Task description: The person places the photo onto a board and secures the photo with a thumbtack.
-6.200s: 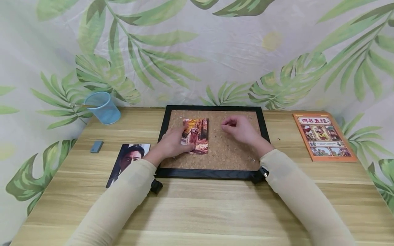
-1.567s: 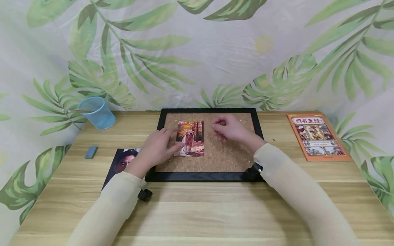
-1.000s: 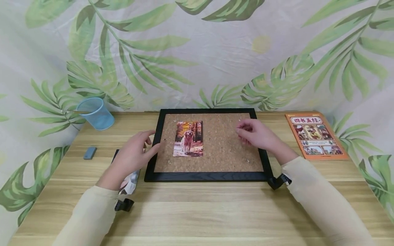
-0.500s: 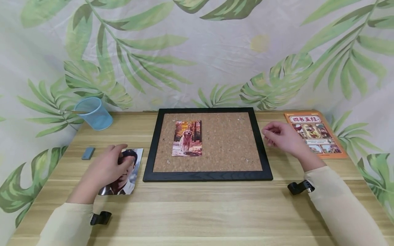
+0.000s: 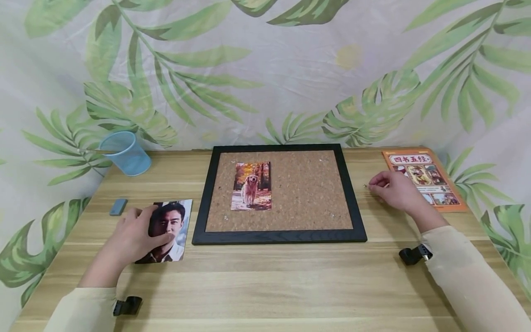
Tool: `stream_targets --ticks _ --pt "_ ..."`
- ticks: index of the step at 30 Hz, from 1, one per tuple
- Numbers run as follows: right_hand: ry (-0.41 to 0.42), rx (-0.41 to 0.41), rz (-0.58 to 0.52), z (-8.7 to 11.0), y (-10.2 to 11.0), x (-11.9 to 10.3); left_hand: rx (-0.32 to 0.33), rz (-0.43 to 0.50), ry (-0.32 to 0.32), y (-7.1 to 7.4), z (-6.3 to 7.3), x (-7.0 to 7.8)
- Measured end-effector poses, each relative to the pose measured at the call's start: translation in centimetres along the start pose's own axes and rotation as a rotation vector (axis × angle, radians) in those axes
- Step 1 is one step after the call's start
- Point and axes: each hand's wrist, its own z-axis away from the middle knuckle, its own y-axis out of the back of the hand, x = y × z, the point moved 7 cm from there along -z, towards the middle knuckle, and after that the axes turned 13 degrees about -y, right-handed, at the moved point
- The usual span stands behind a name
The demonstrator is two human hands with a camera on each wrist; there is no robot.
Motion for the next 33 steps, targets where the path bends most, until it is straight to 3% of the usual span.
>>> stream_targets --ticks 17,26,33 --pt "0.003 0.061 0.094 -1.6 -0.5 0.3 0.065 0.092 -0.018 -0.1 0.1 -1.5" --pt "0.012 0.08 0.119 -2.0 -0.7 0.0 0.266 0.133 -0.142 0.9 0.6 -1.2" --pt "0.016 0.083 0.108 -1.9 -0.8 -0.3 0.317 0.18 -0.122 1.3 1.1 -1.5"
